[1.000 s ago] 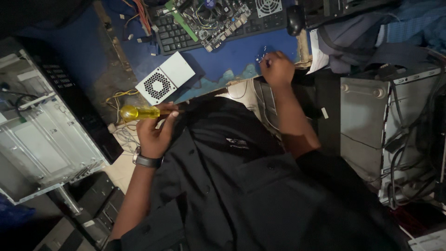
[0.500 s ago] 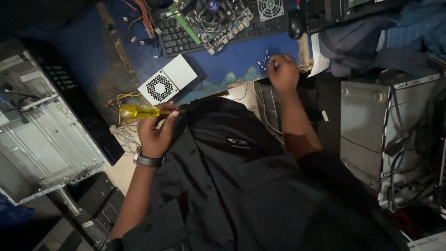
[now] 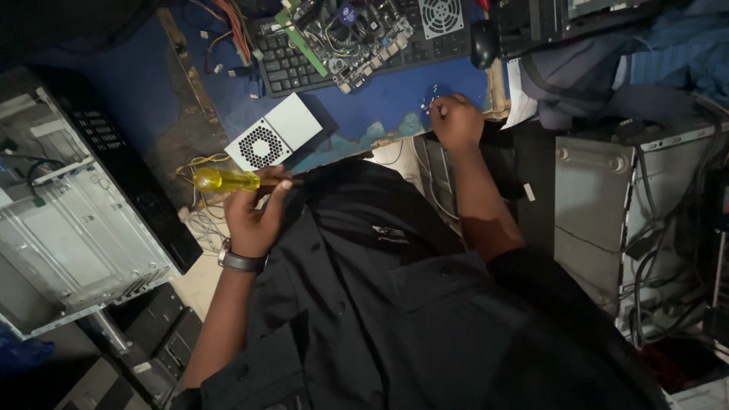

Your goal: The person uses a yellow screwdriver to remove screws from a white computer power supply unit on a cluttered workbench. They detach the fan cover, set it aside, and continue unscrewing the unit while handling small screws and other components nearby.

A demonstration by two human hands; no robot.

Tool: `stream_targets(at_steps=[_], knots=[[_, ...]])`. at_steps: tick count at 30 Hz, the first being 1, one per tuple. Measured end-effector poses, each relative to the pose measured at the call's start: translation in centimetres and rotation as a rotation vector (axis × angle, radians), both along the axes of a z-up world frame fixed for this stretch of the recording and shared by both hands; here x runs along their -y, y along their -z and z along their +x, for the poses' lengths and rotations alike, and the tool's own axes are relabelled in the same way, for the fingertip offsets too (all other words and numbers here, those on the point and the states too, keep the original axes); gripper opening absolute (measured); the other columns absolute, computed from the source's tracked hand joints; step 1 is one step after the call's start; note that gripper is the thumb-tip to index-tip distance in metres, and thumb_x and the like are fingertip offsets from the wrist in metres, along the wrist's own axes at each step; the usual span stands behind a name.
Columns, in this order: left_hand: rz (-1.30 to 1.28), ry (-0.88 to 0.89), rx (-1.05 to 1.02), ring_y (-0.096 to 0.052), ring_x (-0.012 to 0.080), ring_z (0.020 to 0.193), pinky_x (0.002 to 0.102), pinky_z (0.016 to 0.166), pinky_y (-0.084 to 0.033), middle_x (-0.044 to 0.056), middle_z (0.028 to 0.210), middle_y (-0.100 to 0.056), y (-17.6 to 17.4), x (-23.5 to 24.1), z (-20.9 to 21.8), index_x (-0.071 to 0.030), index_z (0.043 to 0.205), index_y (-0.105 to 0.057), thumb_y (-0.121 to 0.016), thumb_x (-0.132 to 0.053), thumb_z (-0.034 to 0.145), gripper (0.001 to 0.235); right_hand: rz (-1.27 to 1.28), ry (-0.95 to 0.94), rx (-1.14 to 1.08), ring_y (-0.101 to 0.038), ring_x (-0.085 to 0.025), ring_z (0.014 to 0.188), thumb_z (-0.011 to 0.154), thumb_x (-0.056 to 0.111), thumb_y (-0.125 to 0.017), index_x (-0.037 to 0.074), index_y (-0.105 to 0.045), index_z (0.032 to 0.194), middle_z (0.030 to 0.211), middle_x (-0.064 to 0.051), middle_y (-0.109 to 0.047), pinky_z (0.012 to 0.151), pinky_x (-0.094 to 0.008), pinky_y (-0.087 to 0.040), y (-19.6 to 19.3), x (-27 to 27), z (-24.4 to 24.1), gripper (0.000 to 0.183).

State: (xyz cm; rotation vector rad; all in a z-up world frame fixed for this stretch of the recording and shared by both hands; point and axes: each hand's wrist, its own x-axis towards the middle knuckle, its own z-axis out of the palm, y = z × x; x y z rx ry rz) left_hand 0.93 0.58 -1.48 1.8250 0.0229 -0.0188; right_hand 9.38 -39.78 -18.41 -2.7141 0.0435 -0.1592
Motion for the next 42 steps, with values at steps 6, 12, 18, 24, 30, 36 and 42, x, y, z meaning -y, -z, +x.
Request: stream_targets(at_steps=[6,12,18,24,30,36,42], knots=[[0.043,-0.003,0.031,-0.075,0.0159,0.099,0.028,0.089,-0.058,0.011,0.108,-0.076,0.3,0.0,0.2,0.004,0.119,-0.068,-0.072,0.002,0.099,0.021,-0.095,-0.066,0.017,-0.069,-0.027,0.073,0.083,0.018,-0.079,0.014,-0.074,0.082,0.081,-0.004,-0.070,0.063,-0.041,-0.054,1.2,0.4,0.6,0.006],[0.014,-0.005,-0.011,-0.074,0.0156,0.098,0.028,0.088,-0.059,0.010,0.108,-0.076,0.3,-0.1,0.5,0.004,0.118,-0.068,-0.071,0.002,0.099,0.020,-0.103,-0.048,-0.074,-0.069,-0.027,0.079,0.080,0.020,-0.079,0.013,-0.072,0.084,0.090,-0.006,-0.072,0.070,-0.041,-0.055,1.1,0.5,0.9,0.011],[-0.037,-0.029,-0.029,-0.074,0.0162,0.101,0.029,0.089,-0.059,0.010,0.108,-0.075,0.2,-0.4,1.0,0.003,0.119,-0.067,-0.069,0.001,0.101,0.018,0.095,0.038,0.004,-0.068,-0.031,0.082,0.085,0.017,-0.077,0.010,-0.073,0.096,0.091,-0.011,-0.069,0.071,-0.043,-0.052,-0.2,0.5,2.9,0.013],[-0.056,-0.112,-0.022,-0.073,0.0179,0.105,0.030,0.094,-0.058,0.013,0.111,-0.074,0.6,-1.2,2.0,0.005,0.121,-0.065,-0.069,0.001,0.100,0.022,0.158,-0.032,-0.032,-0.070,-0.031,0.083,0.093,0.021,-0.072,0.011,-0.072,0.102,0.092,-0.012,-0.069,0.074,-0.044,-0.055,-0.6,0.5,11.3,0.013],[-0.052,-0.208,0.042,-0.073,0.0197,0.108,0.031,0.097,-0.059,0.013,0.113,-0.073,0.4,-2.5,3.4,0.006,0.123,-0.064,-0.069,0.002,0.101,0.023,-0.096,-0.257,0.017,-0.069,-0.040,0.087,0.097,0.025,-0.066,0.010,-0.073,0.101,0.100,-0.016,-0.071,0.073,-0.051,-0.054,-0.1,0.2,21.3,0.017],[-0.074,-0.296,-0.032,-0.072,0.0172,0.104,0.029,0.092,-0.058,0.012,0.111,-0.074,0.3,-3.4,4.5,0.005,0.124,-0.064,-0.068,-0.001,0.101,0.024,-0.179,-0.333,-0.035,-0.067,-0.045,0.090,0.100,0.025,-0.064,0.006,-0.072,0.100,0.100,-0.021,-0.071,0.075,-0.054,-0.053,2.2,-0.3,26.4,0.020],[-0.051,-0.311,-0.073,-0.071,0.0169,0.105,0.029,0.093,-0.057,0.013,0.112,-0.074,0.5,-3.4,5.5,0.006,0.124,-0.065,-0.070,-0.001,0.101,0.025,-0.097,-0.390,-0.059,-0.067,-0.045,0.093,0.102,0.021,-0.064,0.005,-0.072,0.102,0.103,-0.023,-0.070,0.081,-0.054,-0.053,2.6,-0.5,27.3,0.018]])
